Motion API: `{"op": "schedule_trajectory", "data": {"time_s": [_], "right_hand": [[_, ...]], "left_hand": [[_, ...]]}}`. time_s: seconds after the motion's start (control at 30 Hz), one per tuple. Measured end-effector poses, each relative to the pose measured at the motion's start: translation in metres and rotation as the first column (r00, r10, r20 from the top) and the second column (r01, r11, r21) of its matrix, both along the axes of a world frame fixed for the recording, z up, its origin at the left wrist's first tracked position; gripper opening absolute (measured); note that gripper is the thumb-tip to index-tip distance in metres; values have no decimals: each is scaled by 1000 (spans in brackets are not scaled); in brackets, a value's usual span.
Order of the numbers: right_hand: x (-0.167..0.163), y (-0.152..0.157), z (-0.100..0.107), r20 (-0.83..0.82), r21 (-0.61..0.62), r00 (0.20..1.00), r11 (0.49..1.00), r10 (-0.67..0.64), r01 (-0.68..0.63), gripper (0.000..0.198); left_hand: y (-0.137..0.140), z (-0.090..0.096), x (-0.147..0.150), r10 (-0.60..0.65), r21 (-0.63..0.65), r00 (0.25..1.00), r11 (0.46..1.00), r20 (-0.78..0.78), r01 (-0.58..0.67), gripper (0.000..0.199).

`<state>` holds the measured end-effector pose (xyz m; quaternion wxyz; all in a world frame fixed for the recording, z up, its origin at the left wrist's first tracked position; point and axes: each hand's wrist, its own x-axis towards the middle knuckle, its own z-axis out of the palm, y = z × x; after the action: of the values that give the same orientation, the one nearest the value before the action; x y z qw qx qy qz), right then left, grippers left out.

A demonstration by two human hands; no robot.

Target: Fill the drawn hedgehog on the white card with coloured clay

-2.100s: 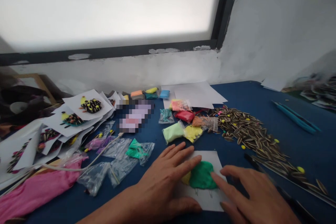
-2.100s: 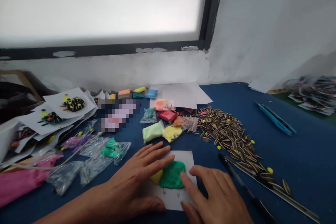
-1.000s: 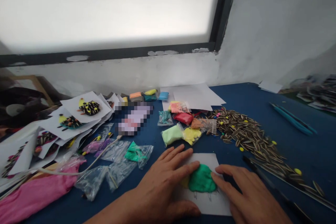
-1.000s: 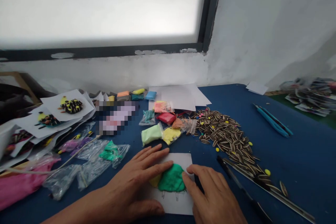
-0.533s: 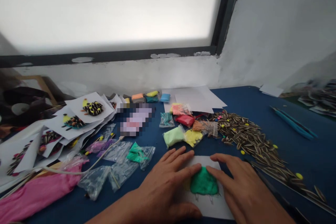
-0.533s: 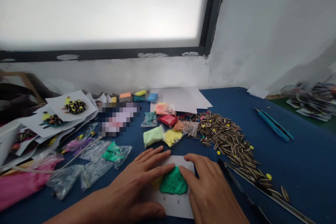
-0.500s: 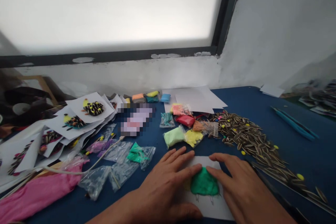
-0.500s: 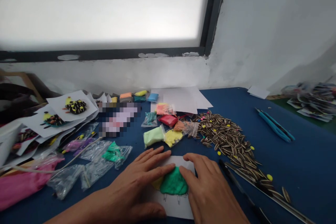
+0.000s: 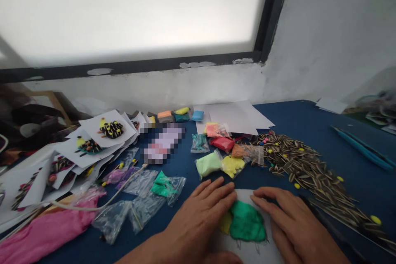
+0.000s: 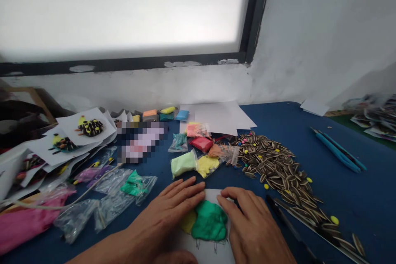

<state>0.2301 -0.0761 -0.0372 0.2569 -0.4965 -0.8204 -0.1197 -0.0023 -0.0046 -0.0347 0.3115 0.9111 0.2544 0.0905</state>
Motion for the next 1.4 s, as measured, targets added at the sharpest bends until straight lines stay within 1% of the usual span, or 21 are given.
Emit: {"op": "schedule_trajectory", "data": {"time_s": [0.07, 0.17, 0.27, 0.37, 0.47, 0.57, 0.73, 0.87, 1.07, 1.2, 1.4], "right_hand": [[-2, 2, 1, -6, 11, 1000, 1000, 16, -16, 41], [-4, 4, -2, 16, -11, 999, 999, 47, -47, 46], [-4, 3, -7, 30, -31, 998, 998, 52, -51, 50], [-2, 1, -8, 28, -51, 999, 998, 28, -27, 51], [0, 0, -5, 28, -70, 1000, 998, -5, 7, 49], [-1, 0, -1, 25, -54, 1000, 998, -14, 16, 48], [-1, 1, -1, 29, -4, 999, 1000, 21, -21, 45], [0, -1, 0, 43, 38, 999, 999, 0, -1, 47], [1, -6, 4, 62, 41, 998, 999, 14, -16, 46], [0, -8, 2, 80, 82, 996, 996, 28, -35, 46], [-2, -9, 0, 96, 105, 993, 992, 62, -72, 43]], "left_hand": [[0, -5, -1, -9, 19, 1000, 1000, 24, 8, 89], [1, -12, 0, -9, 40, 999, 999, 39, 8, 89], [1, -15, 1, -1, 43, 999, 999, 34, 0, 87], [1, -8, 2, -4, 30, 1000, 1000, 12, 4, 85], [0, 2, 3, -10, 16, 998, 1000, -59, 11, 86], [-2, 8, 2, 4, 26, 997, 1000, -81, -2, 85], [-3, 6, 1, 8, 20, 999, 1000, -50, -7, 83], [-2, 8, 2, 9, 16, 997, 1000, -73, -8, 84], [-3, 10, 3, 13, 16, 997, 1000, -77, -12, 83], [-3, 11, 3, 27, -5, 996, 1000, -89, -27, 86], [-5, 12, 2, 23, -18, 995, 1000, -96, -25, 81]]}}
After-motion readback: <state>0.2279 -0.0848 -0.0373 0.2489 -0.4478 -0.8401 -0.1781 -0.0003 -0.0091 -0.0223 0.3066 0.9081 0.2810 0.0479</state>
